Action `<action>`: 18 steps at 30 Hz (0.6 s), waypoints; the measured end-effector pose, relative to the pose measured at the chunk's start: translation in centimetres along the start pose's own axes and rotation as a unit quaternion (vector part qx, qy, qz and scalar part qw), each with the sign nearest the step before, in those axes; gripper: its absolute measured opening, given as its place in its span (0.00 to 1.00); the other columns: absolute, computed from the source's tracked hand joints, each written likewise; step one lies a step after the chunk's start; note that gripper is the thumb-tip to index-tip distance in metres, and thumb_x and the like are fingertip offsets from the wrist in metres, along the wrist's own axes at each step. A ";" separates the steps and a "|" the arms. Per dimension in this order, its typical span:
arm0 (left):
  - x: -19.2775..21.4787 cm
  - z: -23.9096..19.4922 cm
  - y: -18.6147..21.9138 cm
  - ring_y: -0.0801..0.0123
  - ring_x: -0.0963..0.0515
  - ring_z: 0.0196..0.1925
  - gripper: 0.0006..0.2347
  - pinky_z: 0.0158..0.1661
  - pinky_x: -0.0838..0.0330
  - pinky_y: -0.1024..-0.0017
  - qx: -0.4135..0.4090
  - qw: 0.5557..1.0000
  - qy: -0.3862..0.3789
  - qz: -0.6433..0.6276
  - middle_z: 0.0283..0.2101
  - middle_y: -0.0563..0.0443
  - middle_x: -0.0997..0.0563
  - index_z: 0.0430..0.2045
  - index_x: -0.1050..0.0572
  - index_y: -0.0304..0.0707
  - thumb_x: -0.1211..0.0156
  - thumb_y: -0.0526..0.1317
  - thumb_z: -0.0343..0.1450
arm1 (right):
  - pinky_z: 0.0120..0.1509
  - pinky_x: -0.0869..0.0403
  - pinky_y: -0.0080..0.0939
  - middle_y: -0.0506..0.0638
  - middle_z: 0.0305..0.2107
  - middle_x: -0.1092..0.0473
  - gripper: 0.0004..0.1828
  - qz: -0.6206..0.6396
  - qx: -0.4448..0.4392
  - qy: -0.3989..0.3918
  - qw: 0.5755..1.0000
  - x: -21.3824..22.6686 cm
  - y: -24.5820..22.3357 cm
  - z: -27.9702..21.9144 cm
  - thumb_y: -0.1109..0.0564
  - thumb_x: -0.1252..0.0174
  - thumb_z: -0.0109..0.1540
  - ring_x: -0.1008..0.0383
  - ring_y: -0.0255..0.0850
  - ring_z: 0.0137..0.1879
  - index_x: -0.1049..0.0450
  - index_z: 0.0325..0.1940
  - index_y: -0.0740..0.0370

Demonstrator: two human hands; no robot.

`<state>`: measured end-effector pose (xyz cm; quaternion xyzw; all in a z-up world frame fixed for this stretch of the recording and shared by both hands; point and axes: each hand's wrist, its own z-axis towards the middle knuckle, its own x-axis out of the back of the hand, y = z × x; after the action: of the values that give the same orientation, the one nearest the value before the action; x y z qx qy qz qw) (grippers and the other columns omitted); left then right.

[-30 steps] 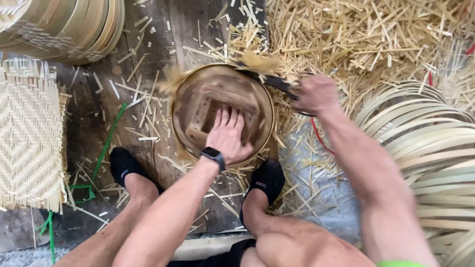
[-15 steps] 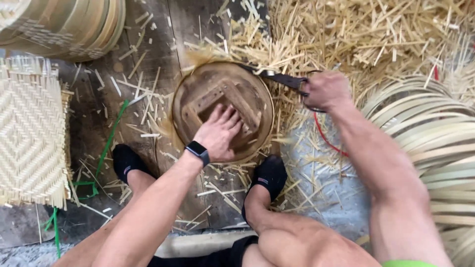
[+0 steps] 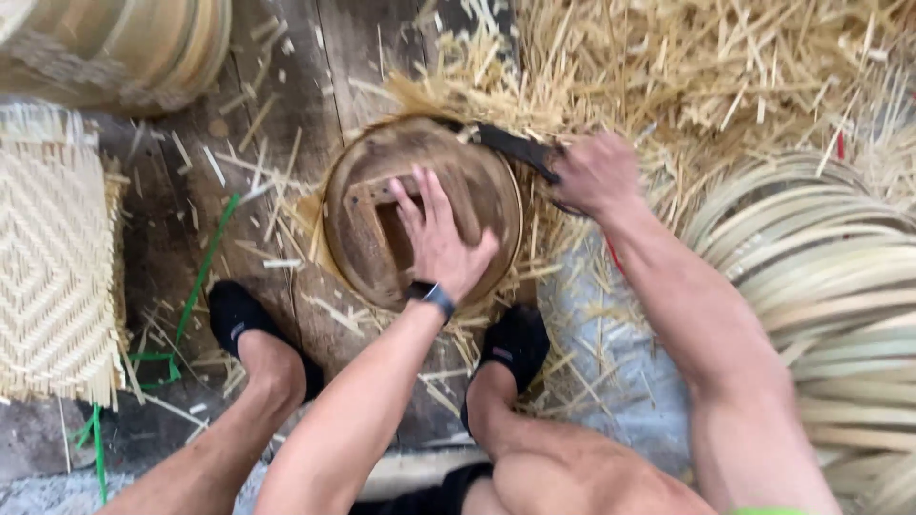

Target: The person sits on the floor and makes woven bamboo sieves. They trim excess bamboo strips from a square woven mat with scissors, fit a thin bamboo rim hoop around the mat, press the woven disc into a round wooden mold to shape it, and set the finished sieve aside, repeating the cycle.

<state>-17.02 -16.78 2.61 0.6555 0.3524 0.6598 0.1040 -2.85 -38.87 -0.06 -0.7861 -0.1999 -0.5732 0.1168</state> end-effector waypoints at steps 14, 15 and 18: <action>2.0 -0.6 -1.5 0.41 0.68 0.79 0.51 0.75 0.63 0.44 -0.142 0.978 -0.140 0.052 0.79 0.38 0.61 0.74 0.57 0.32 0.31 0.46 0.56 | 0.39 0.33 0.42 0.49 0.22 0.35 0.16 -0.049 0.032 0.055 0.997 -4.4 1.2 -0.1 0.46 0.41 0.61 0.38 0.39 0.32 0.32 0.26 0.58; 2.8 -0.3 -1.6 0.41 0.68 0.79 0.51 0.75 0.63 0.44 -0.142 0.979 -0.139 0.054 0.79 0.38 0.61 0.74 0.57 0.32 0.31 0.46 0.56 | 0.39 0.33 0.42 0.49 0.22 0.35 0.16 -0.048 0.034 0.056 0.997 -5.4 2.6 -0.5 0.46 0.41 0.61 0.38 0.39 0.32 0.32 0.26 0.58; 4.3 -1.3 -2.0 0.50 0.66 0.79 0.51 0.73 0.66 0.41 -0.166 0.942 -0.266 0.120 0.78 0.46 0.58 0.73 0.55 0.41 0.28 0.46 0.53 | 0.33 0.33 0.42 0.49 0.22 0.34 0.14 -0.017 0.032 -0.099 0.994 -7.2 5.3 -3.3 0.55 0.54 0.70 0.37 0.38 0.29 0.33 0.30 0.55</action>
<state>-19.38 -13.22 4.96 0.8178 0.1164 0.5181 0.2217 -5.24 -46.24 -5.61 -0.8312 -0.2418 -0.4879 0.1123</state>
